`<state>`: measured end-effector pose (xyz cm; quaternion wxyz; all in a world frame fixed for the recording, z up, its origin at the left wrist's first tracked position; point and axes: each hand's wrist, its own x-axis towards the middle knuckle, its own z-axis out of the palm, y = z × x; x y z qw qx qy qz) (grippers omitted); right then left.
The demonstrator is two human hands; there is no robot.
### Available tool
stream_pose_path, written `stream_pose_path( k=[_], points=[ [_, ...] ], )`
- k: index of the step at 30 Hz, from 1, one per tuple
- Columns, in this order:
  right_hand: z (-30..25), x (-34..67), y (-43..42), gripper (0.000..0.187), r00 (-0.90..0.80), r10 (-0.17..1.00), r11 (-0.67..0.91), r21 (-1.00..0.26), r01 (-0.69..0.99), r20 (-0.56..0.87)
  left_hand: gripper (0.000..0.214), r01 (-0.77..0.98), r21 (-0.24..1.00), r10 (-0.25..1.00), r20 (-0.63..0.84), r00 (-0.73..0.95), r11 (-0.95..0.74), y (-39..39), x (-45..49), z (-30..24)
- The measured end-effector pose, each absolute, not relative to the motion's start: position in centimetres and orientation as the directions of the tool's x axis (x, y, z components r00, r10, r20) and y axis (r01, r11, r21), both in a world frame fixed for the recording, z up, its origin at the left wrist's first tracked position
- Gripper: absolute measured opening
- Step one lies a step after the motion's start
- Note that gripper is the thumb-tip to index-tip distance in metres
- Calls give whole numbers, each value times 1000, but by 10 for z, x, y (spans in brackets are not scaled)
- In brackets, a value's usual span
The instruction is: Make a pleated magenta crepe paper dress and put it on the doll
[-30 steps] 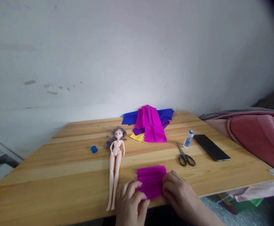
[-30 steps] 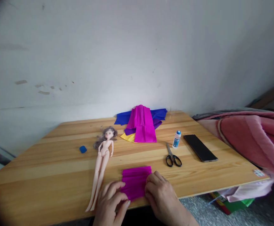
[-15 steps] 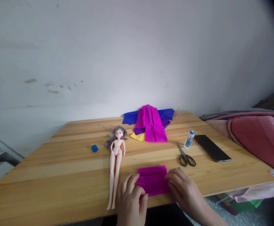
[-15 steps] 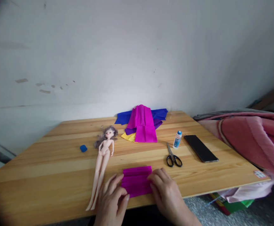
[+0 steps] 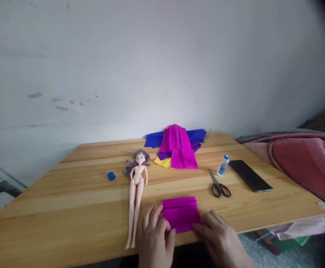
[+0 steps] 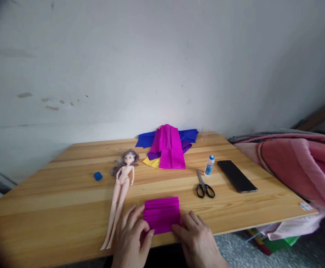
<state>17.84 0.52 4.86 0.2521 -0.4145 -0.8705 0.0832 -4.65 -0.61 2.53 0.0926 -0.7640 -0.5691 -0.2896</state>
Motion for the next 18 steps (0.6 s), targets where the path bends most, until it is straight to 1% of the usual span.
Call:
stream_pose_path(
  k=[5, 9, 13, 14, 15, 16, 17, 18],
  points=[
    [47, 180, 7, 28, -502, 781, 617, -338, 710, 371, 8, 938, 161, 811, 561, 167, -305, -9, -49, 26],
    [50, 179, 4, 25, -504, 780, 619, -340, 708, 371, 7, 950, 115, 791, 587, 172, -291, -10, -55, 23],
    [50, 187, 8, 24, -487, 778, 625, -411, 663, 397, 7, 953, 54, 752, 628, 199, -297, -7, -63, 16],
    [50, 194, 13, 23, -438, 792, 604, -442, 663, 426, 7, 952, 37, 743, 636, 211, -303, -6, -65, 15],
    [49, 203, 22, 21, -348, 816, 560, -480, 676, 461, 7, 950, 21, 732, 643, 225, -311, -5, -67, 13],
    [49, 214, 33, 21, -221, 831, 504, -521, 689, 511, 8, 948, 7, 723, 648, 238, -318, -4, -68, 12],
    [48, 226, 46, 23, -44, 856, 391, -590, 707, 515, 8, 946, -7, 715, 653, 249, -324, -3, -69, 11],
    [48, 239, 62, 25, 115, 867, 275, -658, 701, 486, 8, 945, -17, 708, 658, 257, -327, -2, -70, 10]
  ],
)
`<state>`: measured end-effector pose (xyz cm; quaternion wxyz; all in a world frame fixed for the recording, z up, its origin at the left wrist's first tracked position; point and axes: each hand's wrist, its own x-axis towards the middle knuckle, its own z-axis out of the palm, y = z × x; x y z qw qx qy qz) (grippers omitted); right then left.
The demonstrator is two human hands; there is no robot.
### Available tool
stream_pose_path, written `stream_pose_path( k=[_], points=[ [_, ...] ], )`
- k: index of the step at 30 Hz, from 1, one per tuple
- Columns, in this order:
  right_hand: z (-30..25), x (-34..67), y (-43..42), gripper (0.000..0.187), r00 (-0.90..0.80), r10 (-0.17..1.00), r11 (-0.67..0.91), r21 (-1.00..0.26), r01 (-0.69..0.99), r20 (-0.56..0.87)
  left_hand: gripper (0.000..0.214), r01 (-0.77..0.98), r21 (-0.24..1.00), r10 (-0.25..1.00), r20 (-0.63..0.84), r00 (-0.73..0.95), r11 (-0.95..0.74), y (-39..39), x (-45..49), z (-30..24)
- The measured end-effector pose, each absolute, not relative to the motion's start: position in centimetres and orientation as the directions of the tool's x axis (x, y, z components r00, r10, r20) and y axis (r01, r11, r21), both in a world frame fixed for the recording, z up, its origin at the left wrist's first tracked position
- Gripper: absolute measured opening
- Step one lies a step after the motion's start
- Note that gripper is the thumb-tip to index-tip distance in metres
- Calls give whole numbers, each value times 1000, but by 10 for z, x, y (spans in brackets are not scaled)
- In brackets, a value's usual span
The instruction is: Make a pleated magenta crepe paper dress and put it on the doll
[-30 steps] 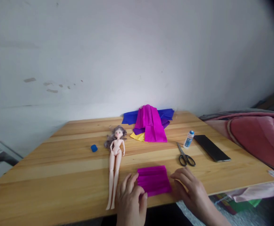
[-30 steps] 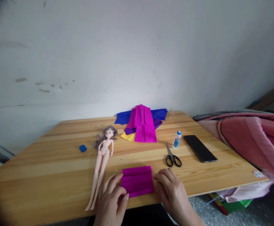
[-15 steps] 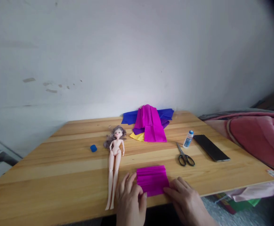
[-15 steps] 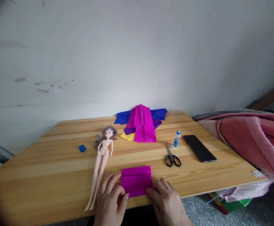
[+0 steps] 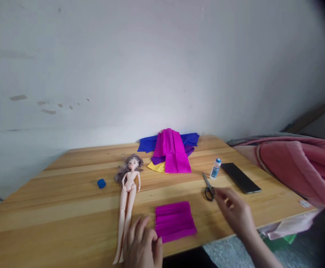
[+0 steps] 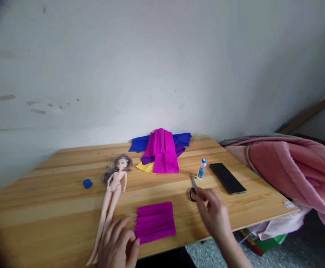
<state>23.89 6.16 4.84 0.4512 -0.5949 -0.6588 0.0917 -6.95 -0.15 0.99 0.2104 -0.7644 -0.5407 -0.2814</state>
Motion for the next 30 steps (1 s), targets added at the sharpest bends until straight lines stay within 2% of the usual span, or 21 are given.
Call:
stream_pose_path(
  k=[2, 3, 7, 12, 16, 21, 23, 26, 30],
  points=[
    [48, 264, 95, 37, 346, 850, 84, -751, 655, 397, 9, 946, -35, 698, 666, 263, -324, 0, -69, 8],
    [47, 274, 112, 45, 377, 855, 29, -760, 649, 356, 9, 946, -43, 693, 671, 265, -321, 1, -69, 8],
    [40, 292, 162, 62, 311, 921, -17, -774, 633, 234, 11, 946, -60, 674, 687, 271, -320, 3, -67, 6],
    [31, 291, 181, 35, 218, 967, -52, -733, 679, 134, 9, 936, -32, 677, 682, 277, -350, 1, -67, 8],
    [46, 287, 163, 35, 193, 969, -10, -755, 656, 154, 10, 925, 9, 688, 671, 276, -379, -3, -67, 11],
    [83, 268, 94, 47, -144, 986, 148, -867, 477, 89, 9, 930, 140, 754, 632, 180, -339, -10, -60, 18],
    [94, 257, 63, 49, -201, 979, 113, -917, 382, 37, 9, 929, 191, 776, 615, 139, -318, -12, -57, 20],
    [98, 238, 29, 36, -269, 962, 11, -979, 203, -45, 8, 922, 235, 788, 607, 108, -307, -13, -54, 21],
    [86, 218, 13, 38, -226, 974, -16, -996, 86, -35, 8, 920, 263, 799, 596, 82, -290, -14, -54, 22]
  ],
)
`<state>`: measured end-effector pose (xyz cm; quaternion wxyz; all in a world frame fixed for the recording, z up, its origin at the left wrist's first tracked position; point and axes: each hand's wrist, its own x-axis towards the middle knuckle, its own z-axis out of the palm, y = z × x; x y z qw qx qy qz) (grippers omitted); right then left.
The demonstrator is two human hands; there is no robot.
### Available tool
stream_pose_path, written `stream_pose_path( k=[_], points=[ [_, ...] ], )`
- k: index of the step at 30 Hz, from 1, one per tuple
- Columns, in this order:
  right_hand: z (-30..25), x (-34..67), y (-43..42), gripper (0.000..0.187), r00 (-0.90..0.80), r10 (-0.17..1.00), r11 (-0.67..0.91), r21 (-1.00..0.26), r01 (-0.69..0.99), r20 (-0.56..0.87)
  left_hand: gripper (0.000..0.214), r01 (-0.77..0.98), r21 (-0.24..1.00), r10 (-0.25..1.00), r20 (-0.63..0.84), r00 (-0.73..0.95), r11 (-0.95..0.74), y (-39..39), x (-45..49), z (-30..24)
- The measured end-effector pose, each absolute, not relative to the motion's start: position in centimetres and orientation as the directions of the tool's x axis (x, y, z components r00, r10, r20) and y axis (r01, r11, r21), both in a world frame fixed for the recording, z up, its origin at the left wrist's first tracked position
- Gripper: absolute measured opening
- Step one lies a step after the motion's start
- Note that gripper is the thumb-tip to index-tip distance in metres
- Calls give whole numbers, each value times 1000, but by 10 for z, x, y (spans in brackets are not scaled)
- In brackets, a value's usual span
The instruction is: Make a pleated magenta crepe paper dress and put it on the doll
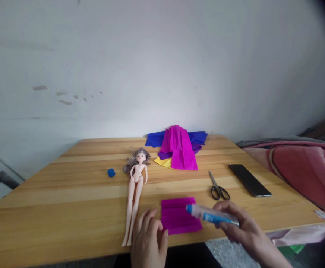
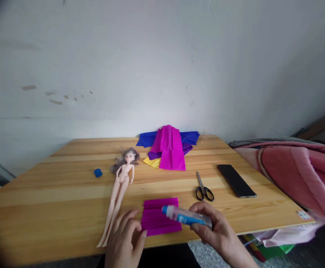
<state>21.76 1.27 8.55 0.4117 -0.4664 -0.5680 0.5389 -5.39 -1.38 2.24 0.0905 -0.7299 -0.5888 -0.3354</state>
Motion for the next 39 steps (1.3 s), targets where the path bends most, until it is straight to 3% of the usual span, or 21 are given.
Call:
stream_pose_path(
  k=[4, 9, 15, 26, 39],
  points=[
    [74, 199, 12, 39, -151, 989, 21, -997, 79, 9, 8, 920, 263, 797, 598, 81, -291, -15, -53, 25],
    [81, 169, 10, 29, -236, 959, 183, -978, 99, 156, 8, 920, 271, 800, 596, 70, -282, -16, -52, 26],
    [92, 141, 14, 20, -324, 887, 426, -856, 294, 330, 7, 923, 268, 808, 584, 73, -277, -17, -52, 22],
    [100, 117, 20, 12, -417, 882, 440, -703, 559, 220, 23, 934, 254, 810, 583, 59, -251, -18, -51, 19],
    [82, 122, 27, 16, -453, 878, 418, -709, 568, 155, 16, 916, 317, 841, 540, 39, -247, -19, -48, 24]
  ],
)
